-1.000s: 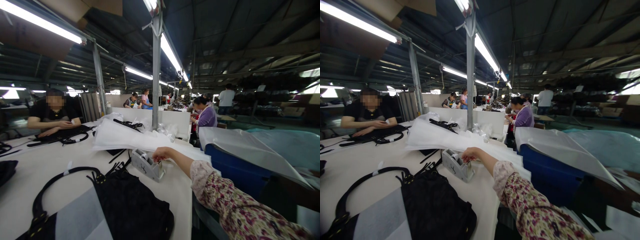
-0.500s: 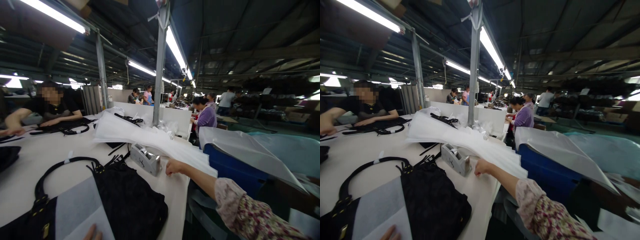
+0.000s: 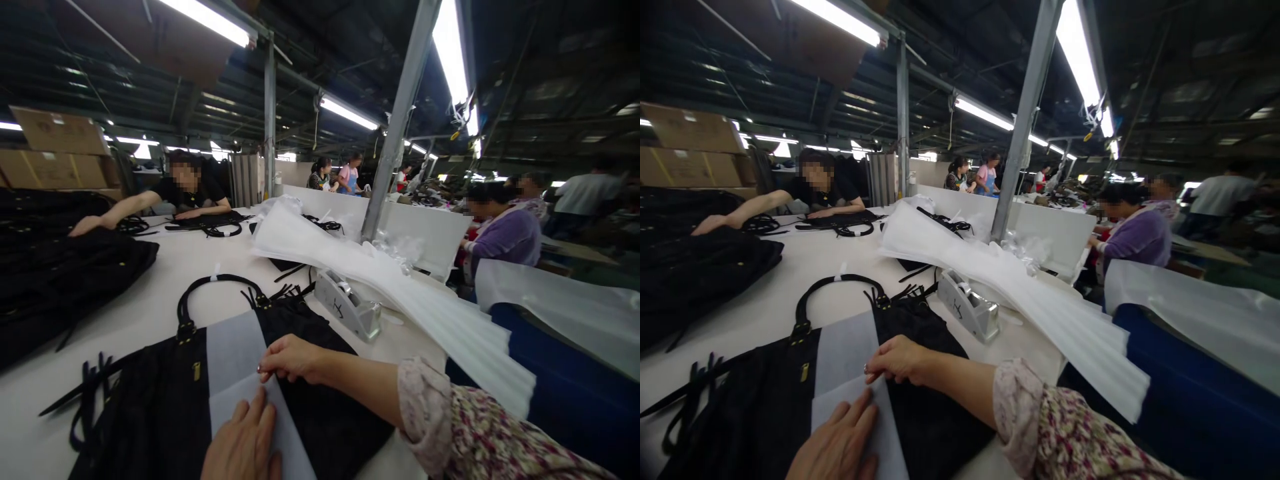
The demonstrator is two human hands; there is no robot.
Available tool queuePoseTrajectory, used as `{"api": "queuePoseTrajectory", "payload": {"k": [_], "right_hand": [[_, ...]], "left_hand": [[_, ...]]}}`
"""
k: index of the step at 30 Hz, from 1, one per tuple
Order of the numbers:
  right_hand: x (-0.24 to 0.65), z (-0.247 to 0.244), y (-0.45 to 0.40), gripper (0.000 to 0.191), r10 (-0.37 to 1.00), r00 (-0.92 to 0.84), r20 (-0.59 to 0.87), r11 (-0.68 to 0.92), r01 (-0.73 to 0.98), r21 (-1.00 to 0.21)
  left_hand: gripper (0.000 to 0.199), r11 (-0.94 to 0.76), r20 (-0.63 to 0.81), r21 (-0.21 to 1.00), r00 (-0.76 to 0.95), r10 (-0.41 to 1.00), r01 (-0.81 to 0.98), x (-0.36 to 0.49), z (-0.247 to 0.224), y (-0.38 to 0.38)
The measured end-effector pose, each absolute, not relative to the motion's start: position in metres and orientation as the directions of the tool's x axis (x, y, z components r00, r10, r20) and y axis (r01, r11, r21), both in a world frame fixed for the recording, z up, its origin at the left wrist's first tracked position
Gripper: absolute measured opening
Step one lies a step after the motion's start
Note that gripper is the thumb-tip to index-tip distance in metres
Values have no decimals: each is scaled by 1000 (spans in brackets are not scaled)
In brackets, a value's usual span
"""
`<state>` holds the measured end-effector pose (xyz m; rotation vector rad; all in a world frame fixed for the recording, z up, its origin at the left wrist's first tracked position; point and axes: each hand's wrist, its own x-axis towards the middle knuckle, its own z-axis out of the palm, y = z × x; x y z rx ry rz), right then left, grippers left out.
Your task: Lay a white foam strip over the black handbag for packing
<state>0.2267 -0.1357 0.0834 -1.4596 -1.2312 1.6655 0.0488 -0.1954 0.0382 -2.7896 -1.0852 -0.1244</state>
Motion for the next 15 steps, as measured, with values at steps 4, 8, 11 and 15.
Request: {"api": "queuePoseTrajectory", "payload": {"k": [4, 8, 11, 15], "right_hand": [[226, 61, -121, 12, 923, -132, -361, -344, 135, -929], [228, 55, -122, 9, 936, -127, -327, -309, 146, -940], [228, 50, -121, 8, 944, -136, -302, -281, 152, -947], [231, 34, -110, 6, 969, -172, -175, -155, 123, -980]], "left_hand": [[50, -725, 107, -76, 728, 677, 685, 52, 35, -192], [46, -692, 39, 17, 691, 722, 722, 61, 43, -194], [54, -689, 60, 17, 687, 724, 725, 63, 41, -195], [55, -691, 68, 13, 689, 722, 723, 61, 31, -193]]}}
